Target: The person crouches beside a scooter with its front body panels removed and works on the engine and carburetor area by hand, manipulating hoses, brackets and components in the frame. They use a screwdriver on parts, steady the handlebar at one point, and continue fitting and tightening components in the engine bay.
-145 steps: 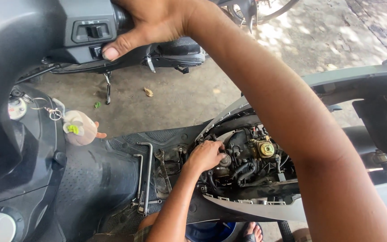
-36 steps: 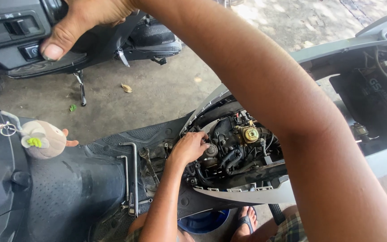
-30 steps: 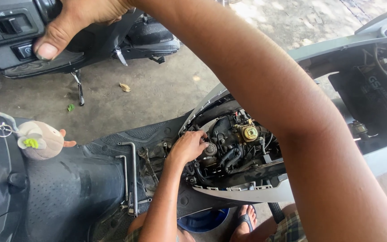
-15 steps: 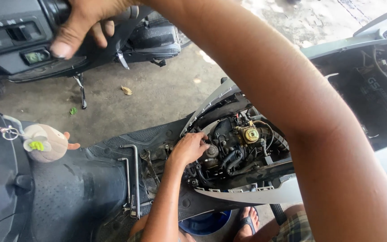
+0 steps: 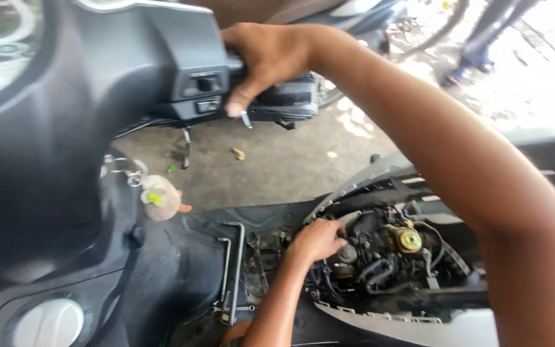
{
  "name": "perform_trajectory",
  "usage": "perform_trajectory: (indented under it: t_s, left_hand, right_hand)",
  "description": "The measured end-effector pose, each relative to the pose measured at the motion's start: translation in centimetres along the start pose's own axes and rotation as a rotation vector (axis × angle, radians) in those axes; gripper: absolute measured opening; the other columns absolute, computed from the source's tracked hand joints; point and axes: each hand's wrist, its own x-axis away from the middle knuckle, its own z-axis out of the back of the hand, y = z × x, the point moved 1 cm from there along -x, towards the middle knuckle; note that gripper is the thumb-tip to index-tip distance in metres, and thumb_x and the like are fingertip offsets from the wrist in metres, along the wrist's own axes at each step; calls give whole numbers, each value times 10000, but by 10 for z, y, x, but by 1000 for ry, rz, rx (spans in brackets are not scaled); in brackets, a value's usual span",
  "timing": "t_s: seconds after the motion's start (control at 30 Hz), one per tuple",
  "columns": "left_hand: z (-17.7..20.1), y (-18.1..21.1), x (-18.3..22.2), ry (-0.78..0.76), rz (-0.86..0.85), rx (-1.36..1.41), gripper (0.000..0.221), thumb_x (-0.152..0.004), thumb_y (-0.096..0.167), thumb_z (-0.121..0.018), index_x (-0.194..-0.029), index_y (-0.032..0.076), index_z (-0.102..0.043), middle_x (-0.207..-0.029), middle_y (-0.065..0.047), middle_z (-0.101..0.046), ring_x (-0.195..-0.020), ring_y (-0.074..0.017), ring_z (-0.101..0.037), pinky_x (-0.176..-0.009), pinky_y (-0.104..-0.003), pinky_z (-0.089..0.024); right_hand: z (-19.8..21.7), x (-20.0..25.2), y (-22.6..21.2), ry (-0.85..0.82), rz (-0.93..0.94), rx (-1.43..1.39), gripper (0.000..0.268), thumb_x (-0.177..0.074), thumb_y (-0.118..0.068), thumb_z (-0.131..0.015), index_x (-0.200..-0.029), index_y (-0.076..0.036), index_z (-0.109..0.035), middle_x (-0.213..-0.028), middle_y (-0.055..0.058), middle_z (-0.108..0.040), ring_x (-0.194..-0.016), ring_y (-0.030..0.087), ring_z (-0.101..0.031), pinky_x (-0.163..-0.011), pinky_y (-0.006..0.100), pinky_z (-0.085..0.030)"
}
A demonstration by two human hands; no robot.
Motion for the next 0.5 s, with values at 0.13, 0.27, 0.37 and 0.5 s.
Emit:
perform_trajectory:
  t_s: [0.13,0.27,0.37,0.5]
  left_hand:
    - [-3,-1,1,17,-47,-54,307,-881,257,-752,-1126,74,-749,-1089,-184,-745,-1073,-348,-697,-940,-466,-544]
    - [-4,2,-3,-63,44,-56,348,-906,292,-726,-1184,83,-719,-1112,-167,-755,-1072,-317,-721,-957,-452,-552]
    - [-7,0,-4,-57,64,-62,379,-908,307,-728,-1220,92,-713,-1155,-166,-744,-1090,-326,-715,-970,-456,-552]
    - [-13,-2,-7,-42,22,-95,374,-904,295,-729,-1213,85,-708,-1158,-172,-743,-1106,-325,-701,-988,-454,-534]
  right_hand:
    - [-3,4,-12,35,-64,-69,806,-801,-488,-882,-1365,-7,-566,-1243,163,-736,-1198,323,-689,-1059,416,-524]
    - [-5,2,-14,58,-209,130,872,-743,-596,-843,-1349,-31,-573,-1217,171,-734,-1170,323,-698,-1029,426,-538]
    - [-11,2,-2,50,-311,220,957,-730,-659,-818,-1393,-35,-521,-1190,196,-725,-1147,346,-694,-1054,430,-516]
    - [-9,6,-6,143,-55,301,895,-821,-628,-823,-1414,-8,-568,-1223,233,-708,-1174,393,-673,-1013,472,-527]
